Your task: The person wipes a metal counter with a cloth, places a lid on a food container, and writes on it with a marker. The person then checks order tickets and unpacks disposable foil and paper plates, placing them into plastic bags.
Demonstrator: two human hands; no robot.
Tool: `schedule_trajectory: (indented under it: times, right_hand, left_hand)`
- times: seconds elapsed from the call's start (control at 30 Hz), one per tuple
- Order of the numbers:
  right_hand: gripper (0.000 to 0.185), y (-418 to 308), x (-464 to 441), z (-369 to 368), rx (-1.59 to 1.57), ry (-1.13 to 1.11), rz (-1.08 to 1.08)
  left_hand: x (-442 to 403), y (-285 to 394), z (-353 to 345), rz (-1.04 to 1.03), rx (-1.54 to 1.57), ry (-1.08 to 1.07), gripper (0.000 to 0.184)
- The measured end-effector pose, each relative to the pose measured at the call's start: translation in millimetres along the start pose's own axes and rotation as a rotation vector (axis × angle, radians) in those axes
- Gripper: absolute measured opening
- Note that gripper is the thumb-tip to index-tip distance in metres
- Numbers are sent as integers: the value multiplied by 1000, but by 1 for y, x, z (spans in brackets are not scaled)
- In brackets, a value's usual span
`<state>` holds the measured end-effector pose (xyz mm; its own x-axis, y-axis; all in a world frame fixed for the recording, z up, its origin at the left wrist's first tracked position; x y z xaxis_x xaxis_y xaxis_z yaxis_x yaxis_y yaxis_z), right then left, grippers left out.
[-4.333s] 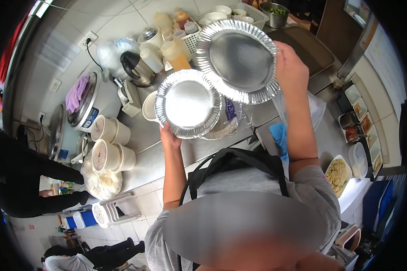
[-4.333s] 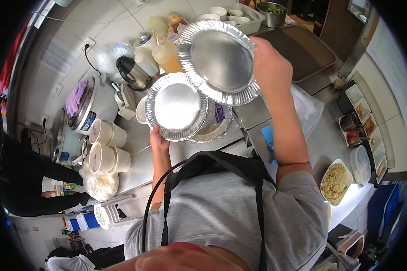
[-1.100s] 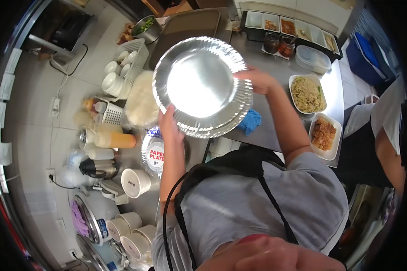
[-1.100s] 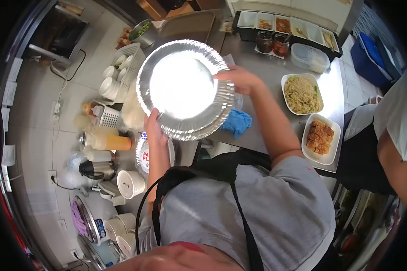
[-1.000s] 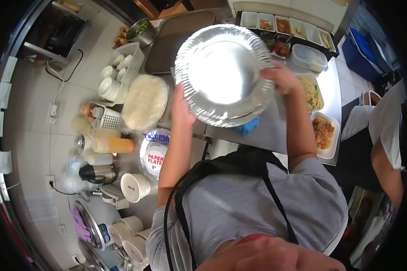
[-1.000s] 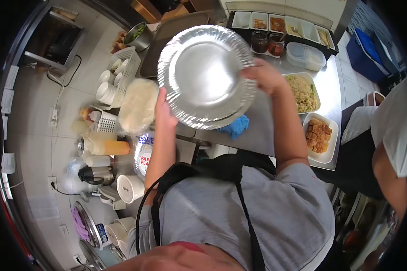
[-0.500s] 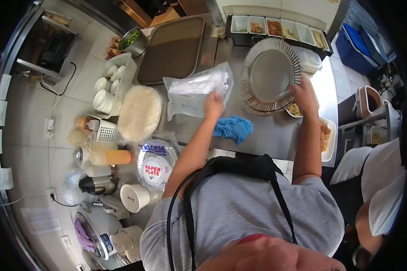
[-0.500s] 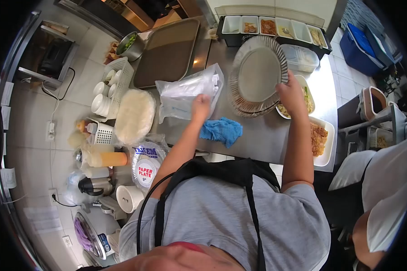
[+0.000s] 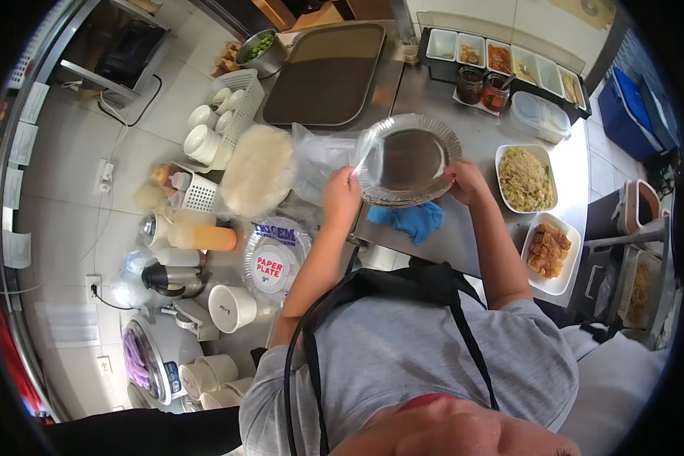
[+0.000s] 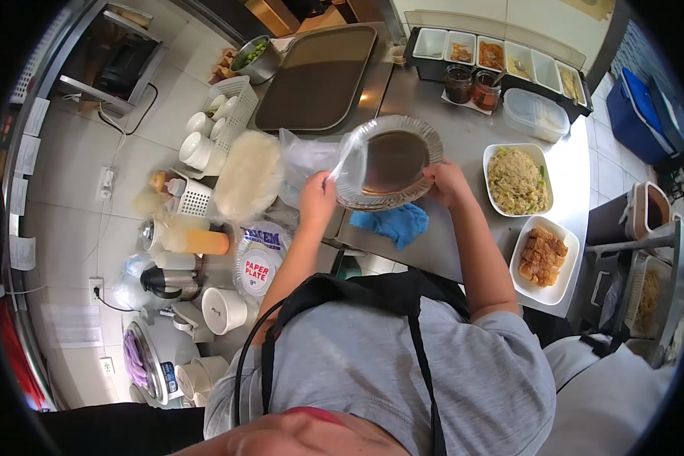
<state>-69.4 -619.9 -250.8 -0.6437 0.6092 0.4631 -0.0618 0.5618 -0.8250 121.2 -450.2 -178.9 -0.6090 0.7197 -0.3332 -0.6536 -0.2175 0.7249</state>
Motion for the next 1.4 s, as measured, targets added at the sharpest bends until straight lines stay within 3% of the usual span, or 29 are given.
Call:
schedule_trajectory:
  times: [0.1, 0.2, 0.3, 0.4, 0.5, 0.6, 0.7, 0.8, 0.9, 1.0, 1.13, 1.23, 1.4]
  right_hand:
    - [32, -34, 31, -6, 243, 120, 105]
    - [38, -44, 40, -6, 362, 133, 151]
    - [43, -28, 33, -7, 334, 110, 135]
    - [42, -6, 31, -16, 171, 57, 128]
    - [43, -4, 41, -26, 61, 13, 95]
    - [46, -8, 48, -41, -18, -16, 94]
    - [46, -4, 52, -58, -47, -58, 91]
    - [48, -2, 50, -74, -88, -162, 113]
    - [42, -14, 55, -75, -42, -93, 20]
    - [39, -4, 40, -64, -178, -32, 98]
    - [35, -2, 39, -38, -104, -67, 53]
    - [52, 0, 47, -5, -49, -96, -22]
    - [45, -65, 107, -5, 631, 182, 653]
  left_hand:
    - [2, -25, 13, 283, -102, -155, 25]
    - [-3, -19, 7, 258, -285, -260, 36]
    - [-20, 5, -14, 192, -397, -185, 43]
    - [-47, 8, -32, 163, -432, -135, 34]
    - [-76, -8, -46, 140, -436, -316, 25]
    - [-86, -1, -51, 113, -364, -253, 20]
    - [-83, 12, -59, -91, -176, -186, 20]
    - [-72, 23, -65, -94, -102, -211, 21]
    - [-69, 30, -53, -84, -46, -191, 20]
    - [-65, 38, -26, -51, -140, -235, 18]
    - [-64, 10, -5, -45, -175, -129, 17]
    - [-69, 0, 4, 12, -154, -86, 16]
    - [-82, 14, 16, -19, -66, -60, 14]
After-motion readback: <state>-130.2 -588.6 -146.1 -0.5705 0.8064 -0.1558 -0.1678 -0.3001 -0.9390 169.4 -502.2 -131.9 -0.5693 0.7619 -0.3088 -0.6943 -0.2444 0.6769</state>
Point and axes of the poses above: each hand's wrist, its own x-axis away from the middle knuckle, its own z-axis out of the back of the hand, y = z × x, the point moved 3 cm from there along -x, towards the middle knuckle, and after that the axes turned 13 degrees about x, right-handed, at the moved point
